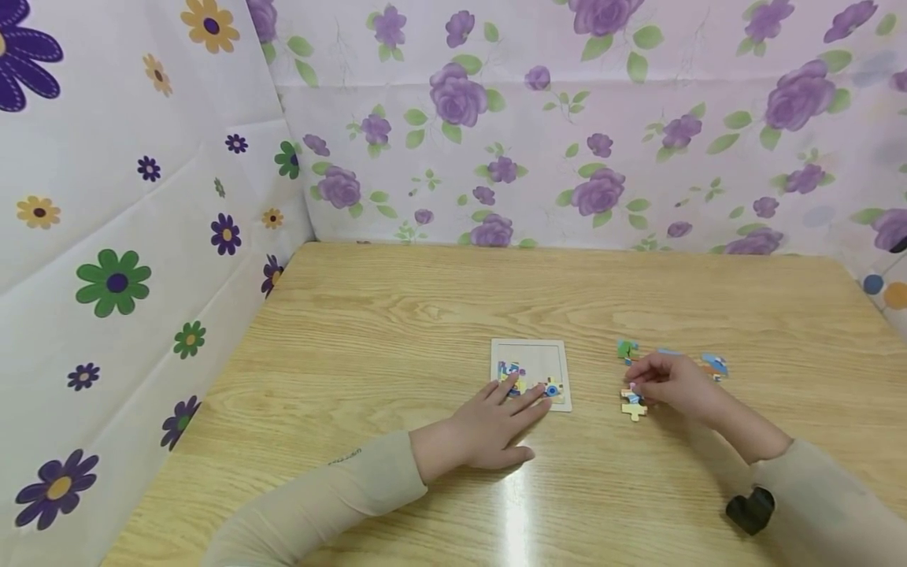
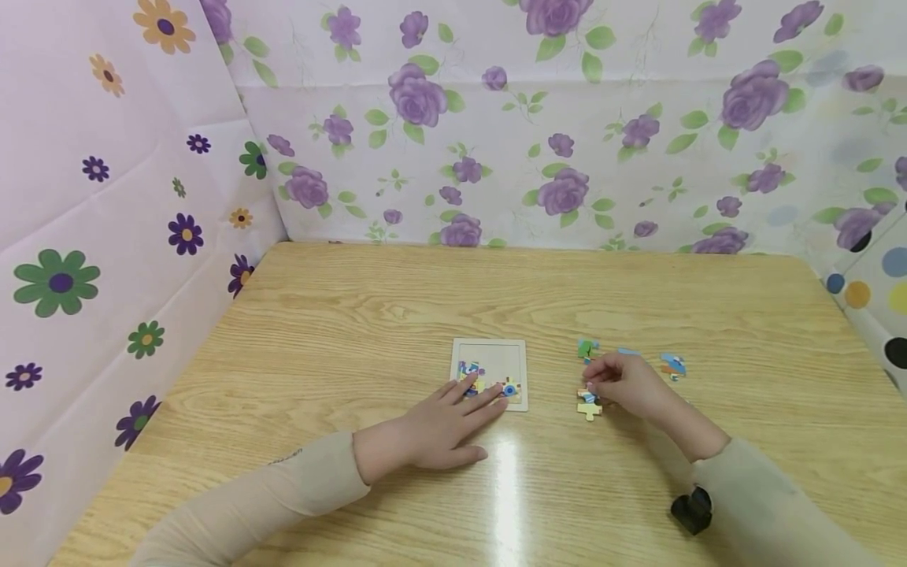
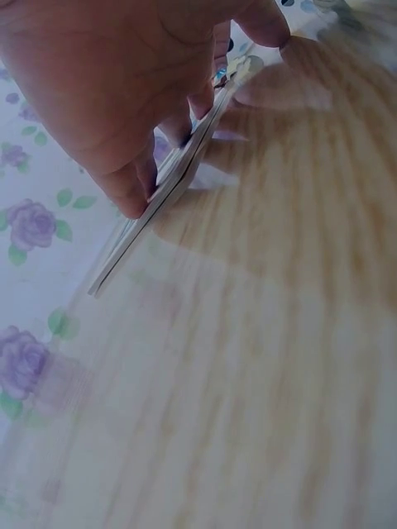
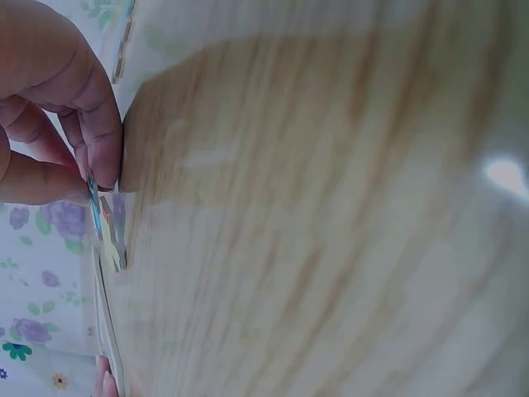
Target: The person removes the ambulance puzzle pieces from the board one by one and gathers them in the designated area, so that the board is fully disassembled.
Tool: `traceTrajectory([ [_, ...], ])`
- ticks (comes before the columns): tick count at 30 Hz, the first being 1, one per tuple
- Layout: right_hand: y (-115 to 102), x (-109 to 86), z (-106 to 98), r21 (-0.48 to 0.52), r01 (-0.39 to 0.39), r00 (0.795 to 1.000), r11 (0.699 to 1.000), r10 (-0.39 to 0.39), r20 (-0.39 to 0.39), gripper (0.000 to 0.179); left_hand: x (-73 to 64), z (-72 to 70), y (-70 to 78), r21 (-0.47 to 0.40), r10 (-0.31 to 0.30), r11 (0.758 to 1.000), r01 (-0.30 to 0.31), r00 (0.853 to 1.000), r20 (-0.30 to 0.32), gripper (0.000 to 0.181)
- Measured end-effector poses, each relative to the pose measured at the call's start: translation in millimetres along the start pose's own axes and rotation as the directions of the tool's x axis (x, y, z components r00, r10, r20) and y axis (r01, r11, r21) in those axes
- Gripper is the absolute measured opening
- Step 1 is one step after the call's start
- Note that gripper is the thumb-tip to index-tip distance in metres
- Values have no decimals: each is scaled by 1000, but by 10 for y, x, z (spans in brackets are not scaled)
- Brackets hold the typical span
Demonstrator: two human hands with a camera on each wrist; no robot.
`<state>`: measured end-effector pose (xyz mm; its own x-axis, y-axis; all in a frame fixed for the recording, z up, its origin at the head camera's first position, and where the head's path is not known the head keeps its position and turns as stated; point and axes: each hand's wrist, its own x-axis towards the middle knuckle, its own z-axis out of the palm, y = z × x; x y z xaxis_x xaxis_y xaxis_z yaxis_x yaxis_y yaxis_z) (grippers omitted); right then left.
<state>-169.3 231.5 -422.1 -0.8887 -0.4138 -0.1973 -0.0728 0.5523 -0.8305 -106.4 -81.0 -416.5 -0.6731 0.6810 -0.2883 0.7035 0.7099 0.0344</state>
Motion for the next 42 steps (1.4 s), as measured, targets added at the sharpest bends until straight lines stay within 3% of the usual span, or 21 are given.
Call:
traceTrajectory([
  [13,7,-1,-6,-29,1,1000,1000,-2,-9,23,14,10,-3,-30,-4,1000,4,1000,7,68],
  [30,-72,-35,-80,22,-40,999,999,41,-3,25,23,5,-14,-27,-9,1000,10,1000,25,68],
  [42,-233,-58,-197,-54,33,998,998,-36,-43,27,24,-2,-23,-37,-13,999,14,1000,27,67],
])
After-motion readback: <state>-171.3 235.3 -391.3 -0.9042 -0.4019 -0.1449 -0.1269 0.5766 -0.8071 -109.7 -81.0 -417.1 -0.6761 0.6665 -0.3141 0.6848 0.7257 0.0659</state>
